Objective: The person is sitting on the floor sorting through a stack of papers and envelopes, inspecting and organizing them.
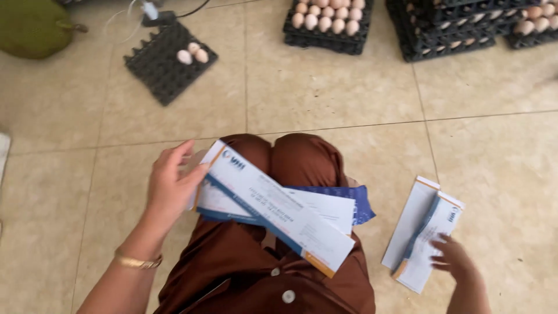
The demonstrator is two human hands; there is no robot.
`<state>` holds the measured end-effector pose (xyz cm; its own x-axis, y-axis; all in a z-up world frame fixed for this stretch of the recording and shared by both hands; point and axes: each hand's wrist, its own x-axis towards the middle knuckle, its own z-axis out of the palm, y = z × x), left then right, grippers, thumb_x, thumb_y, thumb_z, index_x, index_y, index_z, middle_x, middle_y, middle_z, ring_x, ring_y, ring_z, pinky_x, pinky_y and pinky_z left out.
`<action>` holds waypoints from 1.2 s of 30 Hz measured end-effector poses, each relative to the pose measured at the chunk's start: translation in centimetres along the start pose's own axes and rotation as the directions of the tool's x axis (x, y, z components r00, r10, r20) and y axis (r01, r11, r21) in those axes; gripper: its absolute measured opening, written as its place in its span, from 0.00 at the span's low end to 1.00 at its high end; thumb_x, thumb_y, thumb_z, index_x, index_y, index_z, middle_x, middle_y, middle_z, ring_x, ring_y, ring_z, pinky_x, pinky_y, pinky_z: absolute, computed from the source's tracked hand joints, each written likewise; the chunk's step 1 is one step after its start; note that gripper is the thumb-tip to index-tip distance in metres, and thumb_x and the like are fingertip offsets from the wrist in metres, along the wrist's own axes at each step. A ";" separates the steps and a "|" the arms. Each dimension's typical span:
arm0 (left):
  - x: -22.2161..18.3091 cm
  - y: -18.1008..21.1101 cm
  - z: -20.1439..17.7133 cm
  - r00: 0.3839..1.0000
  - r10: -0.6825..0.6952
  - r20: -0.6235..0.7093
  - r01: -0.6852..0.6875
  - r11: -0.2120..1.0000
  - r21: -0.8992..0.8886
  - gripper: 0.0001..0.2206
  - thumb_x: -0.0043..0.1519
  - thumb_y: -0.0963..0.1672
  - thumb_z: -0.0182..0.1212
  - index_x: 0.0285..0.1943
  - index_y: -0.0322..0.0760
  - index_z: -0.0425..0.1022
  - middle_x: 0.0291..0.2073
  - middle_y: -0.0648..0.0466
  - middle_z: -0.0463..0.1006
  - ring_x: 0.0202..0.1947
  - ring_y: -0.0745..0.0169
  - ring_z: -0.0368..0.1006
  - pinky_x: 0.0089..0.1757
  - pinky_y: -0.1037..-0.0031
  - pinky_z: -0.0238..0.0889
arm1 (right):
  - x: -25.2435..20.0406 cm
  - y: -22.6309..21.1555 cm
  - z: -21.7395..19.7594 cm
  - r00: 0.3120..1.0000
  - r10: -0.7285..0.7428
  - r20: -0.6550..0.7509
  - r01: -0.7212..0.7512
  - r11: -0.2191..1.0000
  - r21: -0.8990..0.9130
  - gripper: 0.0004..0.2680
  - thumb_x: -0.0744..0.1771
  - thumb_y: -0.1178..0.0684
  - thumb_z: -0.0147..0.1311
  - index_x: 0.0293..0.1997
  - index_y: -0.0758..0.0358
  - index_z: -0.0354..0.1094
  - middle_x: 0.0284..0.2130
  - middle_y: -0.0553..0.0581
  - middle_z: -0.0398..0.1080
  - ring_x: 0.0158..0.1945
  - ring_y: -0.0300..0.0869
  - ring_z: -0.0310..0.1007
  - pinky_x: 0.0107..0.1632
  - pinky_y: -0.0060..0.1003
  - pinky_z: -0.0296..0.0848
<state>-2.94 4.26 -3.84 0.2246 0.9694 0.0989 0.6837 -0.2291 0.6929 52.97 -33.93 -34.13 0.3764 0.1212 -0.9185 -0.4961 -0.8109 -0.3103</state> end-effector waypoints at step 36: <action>-6.5 7.6 0.2 0.960 0.265 0.093 -0.165 0.801 -0.575 0.07 0.65 0.44 0.58 0.50 0.42 0.73 0.43 0.57 0.73 0.38 0.69 0.69 0.37 0.78 0.67 | -44.6 -17.1 28.6 0.443 -0.727 0.525 0.885 0.259 -0.387 0.17 0.67 0.52 0.51 0.64 0.47 0.71 0.48 0.43 0.82 0.44 0.31 0.79 0.47 0.31 0.78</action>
<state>0.97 -3.81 0.63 0.4612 0.8616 0.2119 0.1114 -0.2932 0.9495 22.31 -9.10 5.12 0.1160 0.9437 -0.3098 0.5078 -0.3244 -0.7981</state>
